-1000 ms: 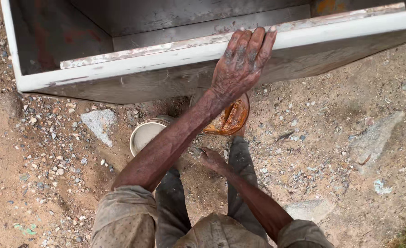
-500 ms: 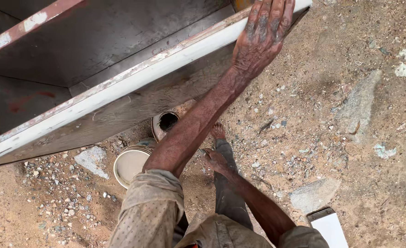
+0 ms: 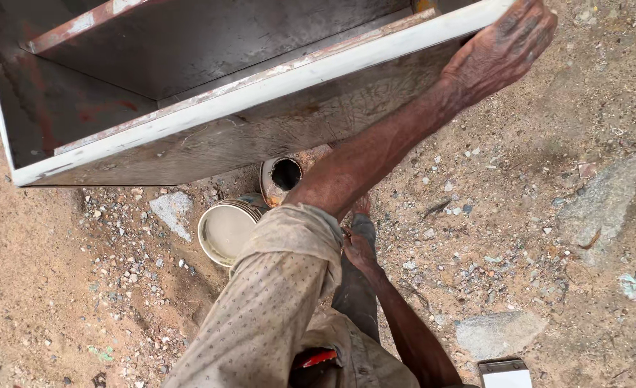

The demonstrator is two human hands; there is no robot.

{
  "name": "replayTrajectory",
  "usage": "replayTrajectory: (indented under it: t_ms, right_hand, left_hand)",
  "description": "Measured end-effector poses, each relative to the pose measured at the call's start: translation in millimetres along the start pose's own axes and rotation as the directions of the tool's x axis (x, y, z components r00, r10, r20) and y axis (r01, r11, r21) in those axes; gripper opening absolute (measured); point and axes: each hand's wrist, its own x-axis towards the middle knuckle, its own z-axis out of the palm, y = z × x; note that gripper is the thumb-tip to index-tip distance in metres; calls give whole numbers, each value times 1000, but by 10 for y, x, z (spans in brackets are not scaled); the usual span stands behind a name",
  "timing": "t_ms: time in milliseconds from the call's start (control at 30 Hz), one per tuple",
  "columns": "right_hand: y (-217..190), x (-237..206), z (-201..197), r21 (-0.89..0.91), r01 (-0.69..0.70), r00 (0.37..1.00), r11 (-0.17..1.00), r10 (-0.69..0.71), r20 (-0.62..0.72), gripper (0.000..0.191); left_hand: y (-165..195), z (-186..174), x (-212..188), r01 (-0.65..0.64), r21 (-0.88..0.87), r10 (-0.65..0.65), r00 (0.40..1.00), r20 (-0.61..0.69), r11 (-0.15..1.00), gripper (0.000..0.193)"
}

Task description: The person sands the edges and surfaces of a white wooden cabinet using a sanding block and a sponge. They repeatedly dip the sponge into a bucket of water and continue sanding different sections of the furniture.

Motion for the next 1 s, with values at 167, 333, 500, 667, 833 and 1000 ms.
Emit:
replayTrajectory:
  t_ms: [167, 333, 500, 667, 833, 1000]
  right_hand:
    - [33, -41, 3, 34, -16, 1000, 999, 16, 0, 35]
    - [8, -81, -54, -69, -217, 974, 974, 221, 58, 35]
    - [-119, -125, -10, 421, -226, 965, 879, 261, -26, 39]
    - [-353, -215, 165, 510, -253, 915, 822, 374, -149, 31]
    - [-587, -449, 469, 820, -183, 875, 543, 470, -116, 33]
    - [-712, -874, 1103, 932, -35, 914, 360, 389, -116, 41]
  left_hand:
    - [209, 40, -105, -244, -309, 242, 969, -45, 919, 51]
    - [492, -240, -829, 43, -734, 152, 969, 196, 678, 26]
    - [495, -758, -2495, 784, -620, 2, 620, 784, -24, 37]
    - [370, -1550, -4443, 732, -329, -92, 345, 934, -597, 38]
    - [168, -2175, -5864, 807, -151, -122, 98, 988, -571, 39]
    - [61, -2682, -6827, 692, -240, -205, 133, 970, -681, 45]
